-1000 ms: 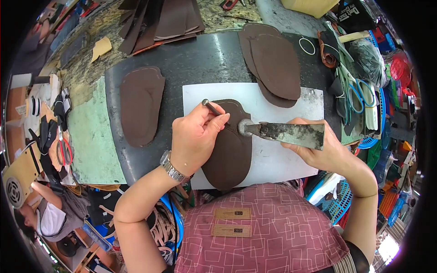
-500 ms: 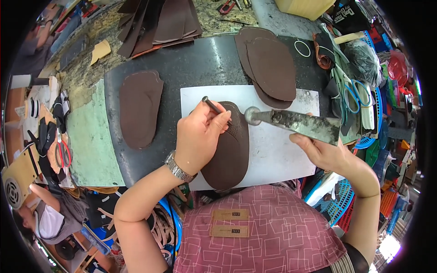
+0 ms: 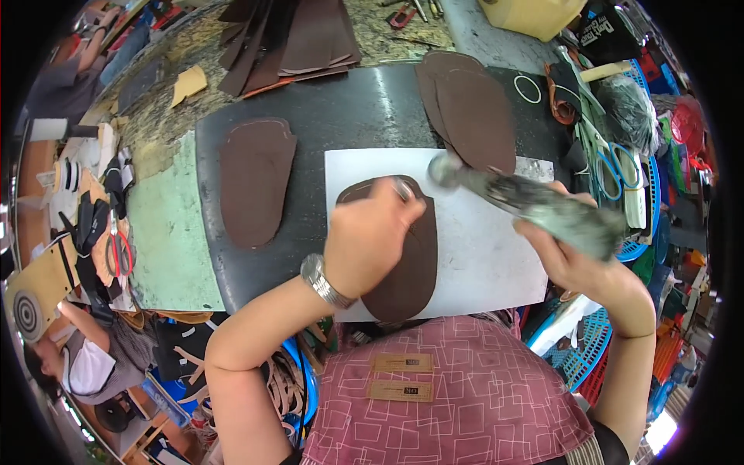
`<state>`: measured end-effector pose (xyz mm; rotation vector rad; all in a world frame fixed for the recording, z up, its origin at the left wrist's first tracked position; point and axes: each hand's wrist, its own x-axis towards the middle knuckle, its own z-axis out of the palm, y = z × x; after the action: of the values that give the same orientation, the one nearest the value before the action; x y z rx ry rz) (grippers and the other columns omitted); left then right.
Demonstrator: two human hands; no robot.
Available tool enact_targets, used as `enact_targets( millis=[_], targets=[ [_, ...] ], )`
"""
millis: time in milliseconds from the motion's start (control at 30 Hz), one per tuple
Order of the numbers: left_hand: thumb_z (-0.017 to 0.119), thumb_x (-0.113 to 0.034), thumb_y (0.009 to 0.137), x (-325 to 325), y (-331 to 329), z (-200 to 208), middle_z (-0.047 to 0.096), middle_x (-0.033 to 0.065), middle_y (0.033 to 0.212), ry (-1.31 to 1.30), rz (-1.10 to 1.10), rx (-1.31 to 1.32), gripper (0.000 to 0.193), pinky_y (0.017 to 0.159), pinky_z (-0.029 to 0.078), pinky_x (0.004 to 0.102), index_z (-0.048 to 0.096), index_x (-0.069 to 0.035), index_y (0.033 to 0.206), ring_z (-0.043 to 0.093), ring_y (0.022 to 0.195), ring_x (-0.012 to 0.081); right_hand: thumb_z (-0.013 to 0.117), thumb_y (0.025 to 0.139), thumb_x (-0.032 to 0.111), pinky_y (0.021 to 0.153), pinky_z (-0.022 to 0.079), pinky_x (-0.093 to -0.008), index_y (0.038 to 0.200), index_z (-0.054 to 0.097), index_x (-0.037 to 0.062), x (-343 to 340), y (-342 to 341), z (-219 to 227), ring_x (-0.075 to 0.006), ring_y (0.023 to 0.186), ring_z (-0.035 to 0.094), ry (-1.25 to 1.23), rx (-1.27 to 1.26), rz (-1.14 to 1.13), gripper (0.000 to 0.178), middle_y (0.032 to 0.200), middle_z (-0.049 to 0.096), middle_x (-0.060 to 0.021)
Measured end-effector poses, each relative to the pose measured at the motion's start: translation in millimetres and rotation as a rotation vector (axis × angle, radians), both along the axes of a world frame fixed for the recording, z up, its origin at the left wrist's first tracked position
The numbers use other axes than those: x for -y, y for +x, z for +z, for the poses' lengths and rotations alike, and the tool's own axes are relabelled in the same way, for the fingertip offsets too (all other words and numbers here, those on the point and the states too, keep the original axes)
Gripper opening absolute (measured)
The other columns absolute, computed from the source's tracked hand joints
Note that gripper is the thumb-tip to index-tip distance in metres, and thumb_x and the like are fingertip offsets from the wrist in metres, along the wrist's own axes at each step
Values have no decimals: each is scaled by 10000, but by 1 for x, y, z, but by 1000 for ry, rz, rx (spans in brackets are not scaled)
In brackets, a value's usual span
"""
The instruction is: The person is organizing leather shoe components and using a hammer with a punch tool to create markings or holes on them.
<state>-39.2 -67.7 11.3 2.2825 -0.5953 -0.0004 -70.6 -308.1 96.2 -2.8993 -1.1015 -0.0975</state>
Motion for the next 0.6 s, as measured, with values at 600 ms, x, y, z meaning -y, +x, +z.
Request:
enact_targets(
  millis=[600],
  targets=[
    [666,-101,703,-136,68,-7,598,88,881,559,233,350,82,757,446,338,644,-37,749,548,908,262,674,720,103,646,439,-282,909,552,17,-40,71,-23,-116,733,531,878,-576,-161,240,768,538,-11]
  ],
)
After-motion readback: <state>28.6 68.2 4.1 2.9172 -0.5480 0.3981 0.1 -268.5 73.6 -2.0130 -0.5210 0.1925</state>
